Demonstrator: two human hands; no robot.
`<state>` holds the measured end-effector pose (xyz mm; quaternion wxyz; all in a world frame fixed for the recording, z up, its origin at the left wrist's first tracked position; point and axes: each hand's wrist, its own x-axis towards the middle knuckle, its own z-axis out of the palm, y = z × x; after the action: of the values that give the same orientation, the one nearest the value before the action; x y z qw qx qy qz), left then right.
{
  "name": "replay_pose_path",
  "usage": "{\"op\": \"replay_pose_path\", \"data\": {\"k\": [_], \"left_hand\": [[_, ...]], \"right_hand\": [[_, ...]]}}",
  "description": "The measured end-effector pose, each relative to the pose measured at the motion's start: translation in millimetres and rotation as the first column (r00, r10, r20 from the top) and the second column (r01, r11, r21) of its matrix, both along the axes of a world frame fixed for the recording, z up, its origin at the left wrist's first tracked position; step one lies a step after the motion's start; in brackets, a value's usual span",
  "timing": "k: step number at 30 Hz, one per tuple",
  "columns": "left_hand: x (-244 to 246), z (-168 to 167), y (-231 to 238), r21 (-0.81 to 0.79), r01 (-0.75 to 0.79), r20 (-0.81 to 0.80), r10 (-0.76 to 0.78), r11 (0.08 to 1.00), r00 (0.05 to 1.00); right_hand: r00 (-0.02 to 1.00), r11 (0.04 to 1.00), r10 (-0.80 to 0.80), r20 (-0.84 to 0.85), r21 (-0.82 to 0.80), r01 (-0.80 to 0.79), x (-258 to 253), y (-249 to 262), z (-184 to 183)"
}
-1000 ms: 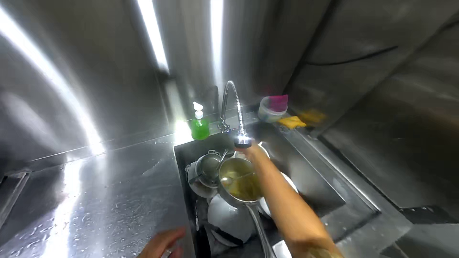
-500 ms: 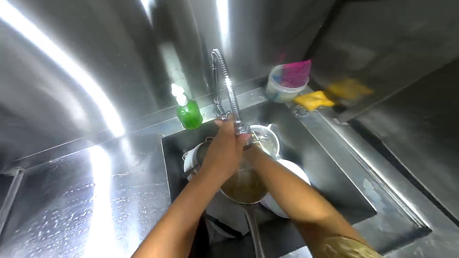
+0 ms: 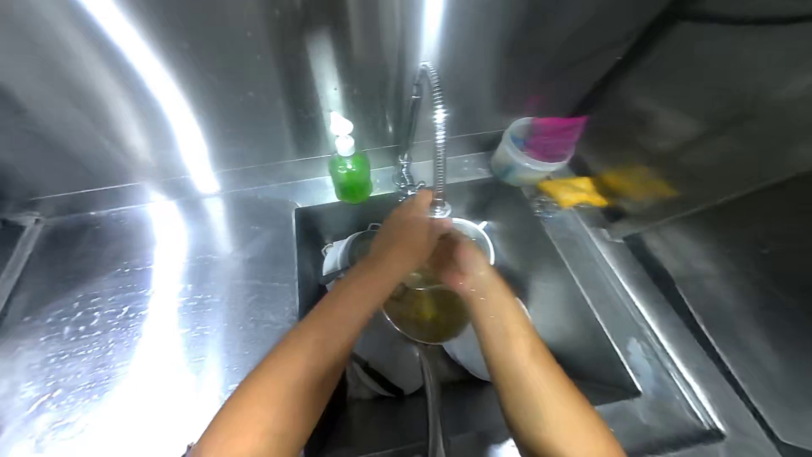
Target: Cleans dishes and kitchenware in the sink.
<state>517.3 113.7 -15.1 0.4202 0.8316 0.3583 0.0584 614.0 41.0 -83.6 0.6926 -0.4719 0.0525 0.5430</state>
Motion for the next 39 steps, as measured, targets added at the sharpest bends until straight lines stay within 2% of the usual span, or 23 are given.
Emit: {"op": "replay_pose_path", "data": {"k": [2,5,9,14,18,22,24,27,30,31,33,34,35,36,37,39], "left_hand": [[-6.8,0.6,0.1,0.024,0.017,0.049,-0.018,1.0,0.999],[-14.5,14.6,2.5,0.021,0.044,0.0,-0.044,0.999,0.999],[-16.2,36.0,5.5,0.035,0.055,-0.197,-0.047,0.998,0.979],[-15.7,31.4,13.3,0.08,0.049,-0.283,-0.025,0.996,0.959],[-25.6,26.8,30.4,0.155,0.066,-0.343,-0.009,0.986,0.939],[-35.1,34.3,48.3,0.167,0.1,-0.413,-0.023,0.981,0.91],[-37.6,35.0,51.4,0.144,0.104,-0.394,-0.039,0.984,0.918],[-38.2,31.1,45.4,0.107,0.089,-0.296,-0.054,0.99,0.954],[-31.4,36.8,35.5,0.028,0.145,-0.21,-0.136,0.989,0.968],[-27.4,39.9,32.3,0.014,0.162,-0.201,-0.156,0.987,0.967],[-20.8,42.2,28.7,-0.007,0.174,-0.166,-0.173,0.985,0.971],[-18.8,41.4,29.5,-0.021,0.18,-0.147,-0.182,0.983,0.972],[-17.5,39.8,31.8,-0.031,0.185,-0.128,-0.187,0.982,0.974],[-17.6,37.5,33.4,-0.038,0.186,-0.114,-0.19,0.982,0.975],[-18.3,36.1,33.9,-0.043,0.183,-0.105,-0.186,0.982,0.977],[-18.6,35.6,31.6,-0.043,0.169,-0.118,-0.173,0.985,0.978]], "right_hand": [[0.997,0.998,0.053,0.061,0.022,-0.055,0.1,-0.7,7.9],[0.945,0.96,0.278,0.173,-0.092,-0.266,2.7,-9.0,5.7],[0.913,0.912,0.403,0.062,-0.107,-0.396,7.3,-20.8,-2.8],[0.923,0.933,0.352,0.154,-0.136,-0.333,-15.6,-3.1,8.5],[0.957,0.963,0.262,0.125,-0.097,-0.251,-30.9,15.0,14.7],[0.949,0.96,0.279,0.149,-0.068,-0.272,-38.4,28.0,13.5],[0.964,0.971,0.24,0.116,-0.039,-0.237,-40.4,36.4,11.7],[0.995,0.996,0.089,0.043,-0.009,-0.089,-46.5,42.8,14.5],[1.0,0.999,0.023,0.002,0.022,-0.023,-35.9,34.3,7.1],[0.999,0.999,0.048,0.003,0.008,-0.048,-29.0,29.1,7.0],[0.979,0.98,0.194,0.068,-0.054,-0.191,-11.8,20.1,10.5],[0.944,0.956,0.289,0.158,-0.095,-0.277,-1.8,18.7,12.8],[0.87,0.926,0.374,0.321,-0.177,-0.333,6.5,20.8,14.0],[0.736,0.9,0.433,0.52,-0.291,-0.324,12.9,24.7,12.3],[0.539,0.889,0.456,0.708,-0.392,-0.238,18.3,30.6,6.8],[0.135,0.899,0.437,0.889,-0.427,-0.097,29.7,44.9,-13.5]]}}
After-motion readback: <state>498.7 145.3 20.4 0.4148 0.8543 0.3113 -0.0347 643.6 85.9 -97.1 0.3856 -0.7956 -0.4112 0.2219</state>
